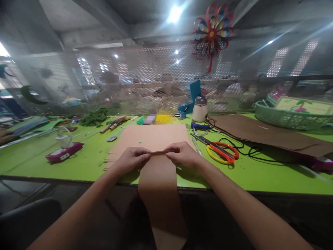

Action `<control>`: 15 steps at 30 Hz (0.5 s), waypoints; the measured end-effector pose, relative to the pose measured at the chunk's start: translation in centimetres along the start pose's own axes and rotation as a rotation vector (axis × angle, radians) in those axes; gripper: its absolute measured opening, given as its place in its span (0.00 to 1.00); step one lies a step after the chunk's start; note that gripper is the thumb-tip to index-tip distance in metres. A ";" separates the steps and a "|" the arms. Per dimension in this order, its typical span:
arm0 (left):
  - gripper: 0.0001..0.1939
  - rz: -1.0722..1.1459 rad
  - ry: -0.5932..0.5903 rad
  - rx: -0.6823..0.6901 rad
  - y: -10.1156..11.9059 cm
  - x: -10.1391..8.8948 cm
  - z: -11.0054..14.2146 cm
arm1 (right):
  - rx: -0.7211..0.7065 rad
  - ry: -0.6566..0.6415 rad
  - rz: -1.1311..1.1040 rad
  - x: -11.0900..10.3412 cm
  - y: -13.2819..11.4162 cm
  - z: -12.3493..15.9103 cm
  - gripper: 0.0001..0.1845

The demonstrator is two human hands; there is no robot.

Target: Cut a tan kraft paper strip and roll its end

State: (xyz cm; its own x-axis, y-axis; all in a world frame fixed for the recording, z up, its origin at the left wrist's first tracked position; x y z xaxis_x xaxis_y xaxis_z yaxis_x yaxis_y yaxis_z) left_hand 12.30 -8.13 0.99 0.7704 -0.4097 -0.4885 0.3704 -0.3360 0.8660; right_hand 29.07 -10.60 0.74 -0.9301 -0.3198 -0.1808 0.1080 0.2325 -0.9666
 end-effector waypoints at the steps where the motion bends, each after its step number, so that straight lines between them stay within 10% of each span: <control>1: 0.16 0.042 -0.011 -0.006 -0.1 0.1 0.1 | 0.013 0.002 -0.037 0.0 0.0 0.1 0.17; 15: 0.13 0.344 -0.009 -0.028 0.3 0.3 0.5 | 0.143 0.030 -0.292 -0.4 1.8 0.1 0.14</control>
State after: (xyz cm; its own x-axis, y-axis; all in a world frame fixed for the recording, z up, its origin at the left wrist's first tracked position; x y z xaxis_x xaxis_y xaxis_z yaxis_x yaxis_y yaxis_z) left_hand 12.39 -8.75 1.11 0.8483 -0.5022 -0.1681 0.1037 -0.1537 0.9827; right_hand 29.69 -10.10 -0.95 -0.9386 -0.3267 0.1108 -0.1183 0.0031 -0.9930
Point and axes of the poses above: each hand's wrist, its own z-axis away from the middle knuckle, its own x-axis out of the palm, y = z × x, the point moved 7 cm from there along -z, towards the middle knuckle, and after that the axes turned 1 degree about y, right-handed, at the moved point
